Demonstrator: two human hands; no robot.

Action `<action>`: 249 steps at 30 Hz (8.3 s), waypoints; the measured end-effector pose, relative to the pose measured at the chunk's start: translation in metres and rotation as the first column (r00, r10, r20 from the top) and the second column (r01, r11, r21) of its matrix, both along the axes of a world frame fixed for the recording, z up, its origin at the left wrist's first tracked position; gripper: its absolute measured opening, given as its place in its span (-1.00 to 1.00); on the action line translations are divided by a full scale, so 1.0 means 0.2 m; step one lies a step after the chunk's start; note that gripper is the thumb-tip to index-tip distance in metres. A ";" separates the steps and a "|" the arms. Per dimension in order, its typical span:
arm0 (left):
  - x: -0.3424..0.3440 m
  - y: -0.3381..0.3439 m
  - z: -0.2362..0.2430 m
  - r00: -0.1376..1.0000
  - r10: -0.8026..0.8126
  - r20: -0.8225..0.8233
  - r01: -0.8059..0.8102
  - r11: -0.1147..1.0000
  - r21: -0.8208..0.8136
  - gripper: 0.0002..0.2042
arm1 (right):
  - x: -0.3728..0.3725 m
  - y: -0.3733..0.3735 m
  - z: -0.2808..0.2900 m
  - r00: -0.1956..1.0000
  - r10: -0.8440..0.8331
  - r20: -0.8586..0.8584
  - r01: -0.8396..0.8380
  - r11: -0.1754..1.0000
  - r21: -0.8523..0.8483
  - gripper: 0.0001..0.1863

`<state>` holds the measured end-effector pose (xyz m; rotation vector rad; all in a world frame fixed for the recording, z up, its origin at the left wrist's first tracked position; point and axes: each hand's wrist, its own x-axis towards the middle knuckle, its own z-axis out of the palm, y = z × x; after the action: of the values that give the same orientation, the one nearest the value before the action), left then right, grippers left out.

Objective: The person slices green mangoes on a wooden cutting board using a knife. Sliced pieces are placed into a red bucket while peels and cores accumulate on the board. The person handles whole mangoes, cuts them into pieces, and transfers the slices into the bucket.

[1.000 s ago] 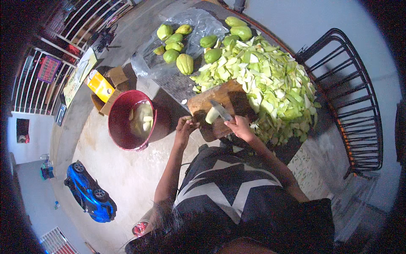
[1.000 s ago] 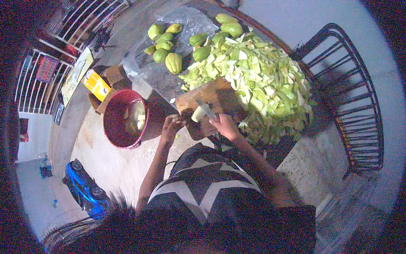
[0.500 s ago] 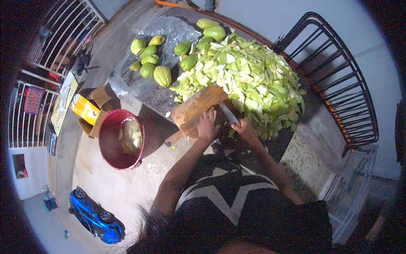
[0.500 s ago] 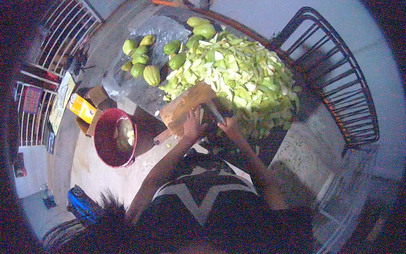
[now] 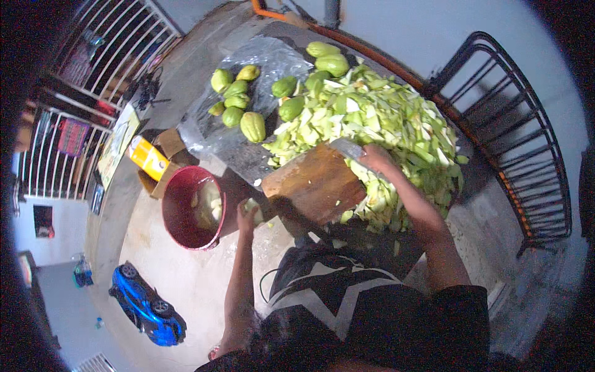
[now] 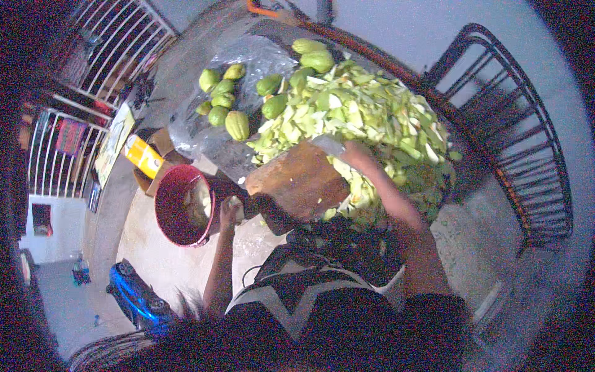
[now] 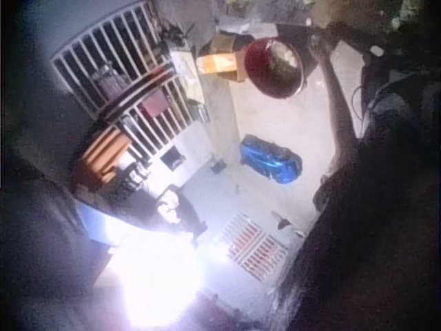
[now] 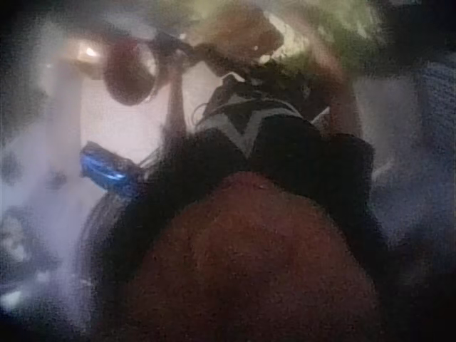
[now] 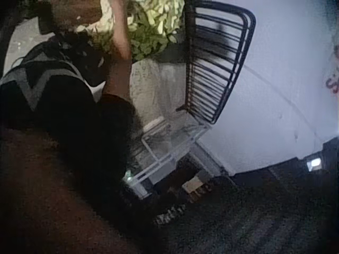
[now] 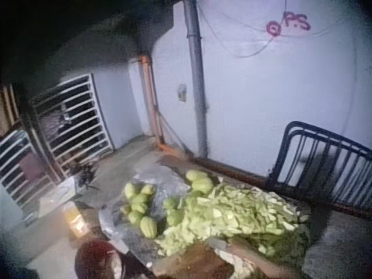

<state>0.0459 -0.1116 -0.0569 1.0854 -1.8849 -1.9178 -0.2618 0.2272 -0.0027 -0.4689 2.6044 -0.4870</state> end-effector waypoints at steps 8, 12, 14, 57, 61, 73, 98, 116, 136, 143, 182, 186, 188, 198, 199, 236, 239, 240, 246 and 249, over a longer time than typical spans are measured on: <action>0.55 -0.78 -0.31 0.954 0.300 -0.021 -0.292 0.941 0.171 -0.52 | -0.28 -0.15 0.29 0.959 -0.135 -0.251 0.097 0.982 -0.161 -0.74; 0.79 -1.32 -0.33 0.926 0.377 -0.007 -0.371 0.908 -0.192 -0.54 | -0.47 -0.12 0.16 0.945 -0.200 -0.257 0.143 0.964 -0.226 -0.73; 0.40 -1.18 -0.35 0.823 0.427 0.374 -0.313 0.891 -0.328 -0.49 | -0.55 0.08 0.24 0.871 -0.240 -0.428 0.197 0.970 -0.143 -0.73; -1.34 -0.54 0.42 0.942 -0.328 -0.070 0.110 0.500 -0.859 -0.26 | 0.99 -0.63 0.05 0.950 -0.298 -0.090 0.290 0.953 -0.090 -0.60; -1.38 -0.37 0.41 0.877 -0.439 0.196 0.348 0.297 -0.889 -0.29 | 0.97 -0.67 0.19 0.937 -0.346 0.043 0.348 0.936 -0.053 -0.61; -1.77 -0.86 0.15 0.987 0.015 0.159 0.146 0.315 -0.938 -0.32 | 0.97 -0.67 0.14 0.927 -0.375 0.007 0.375 0.925 -0.058 -0.62; -1.83 -0.36 0.37 0.864 -0.314 0.394 0.473 0.236 -0.849 -0.27 | 1.02 -0.67 0.08 0.934 -0.352 -0.062 0.352 0.936 -0.007 -0.63; -1.47 -1.06 0.06 0.790 -0.424 0.443 0.581 0.285 -0.763 -0.21 | 0.99 -0.65 0.09 0.944 -0.325 -0.055 0.330 0.933 0.144 -0.56; -1.94 -0.57 0.25 0.876 -0.167 0.452 0.478 0.416 -0.774 -0.23 | 0.94 -0.62 0.14 0.934 -0.342 0.108 0.333 0.939 0.090 -0.60; -1.72 -0.47 0.16 0.950 -0.128 0.286 0.311 0.270 -0.911 -0.46 | 0.98 -0.58 0.01 0.939 -0.342 -0.044 0.341 0.940 -0.029 -0.61; -1.70 -1.01 0.13 0.944 0.033 0.328 0.316 0.199 -0.928 -0.38 | 0.98 -0.61 0.07 0.908 -0.416 0.053 0.419 0.905 -0.079 -0.57; -1.88 -0.77 0.24 0.938 -0.228 0.260 0.307 0.203 -0.930 -0.50 | 0.95 -0.66 0.18 0.919 -0.388 0.068 0.382 0.920 0.087 -0.57; -2.03 -0.64 0.17 0.831 -0.523 0.189 0.332 0.195 -0.923 -0.54 | 0.93 -0.66 0.18 0.917 -0.385 0.108 0.374 0.921 0.105 -0.58; -2.57 0.06 -0.15 0.747 -0.538 0.390 0.625 0.368 -0.689 -0.42 | 0.97 -0.64 0.14 0.949 -0.314 0.001 0.313 0.947 0.066 -0.65; -2.55 0.20 -0.06 0.728 -0.511 0.456 0.668 0.380 -0.640 -0.35 | 0.96 -0.64 0.13 0.937 -0.351 -0.005 0.350 0.934 0.069 -0.66; -1.42 -0.56 0.03 0.877 -0.216 0.428 0.468 0.584 -0.664 -0.07 | 1.06 -0.65 0.03 0.937 -0.332 -0.112 0.332 0.943 -0.018 -0.61; -1.41 -0.56 -0.03 0.954 -0.172 0.246 0.300 0.579 -0.758 -0.08 | 1.06 -0.63 0.05 0.934 -0.344 -0.098 0.337 0.938 -0.081 -0.63; -1.39 -0.55 -0.03 0.953 -0.178 0.245 0.302 0.621 -0.724 -0.09 | 1.07 -0.64 0.06 0.924 -0.352 -0.150 0.339 0.935 -0.104 -0.64; -1.02 -0.54 -0.03 0.996 -0.058 0.075 0.085 0.888 -0.452 -0.09 | 0.98 -0.56 0.03 0.945 -0.313 -0.092 0.278 0.920 -0.275 -0.70; -0.80 -0.19 0.26 0.979 -0.047 -0.197 0.025 0.993 -0.113 -0.12 | 0.90 -0.35 -0.30 0.911 -0.413 0.002 0.380 0.835 -0.398 -0.77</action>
<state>-0.1150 -0.1492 -0.0049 0.7993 -1.8849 -1.8414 -0.0812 0.1568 -0.0635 -0.0555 2.6909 -1.1661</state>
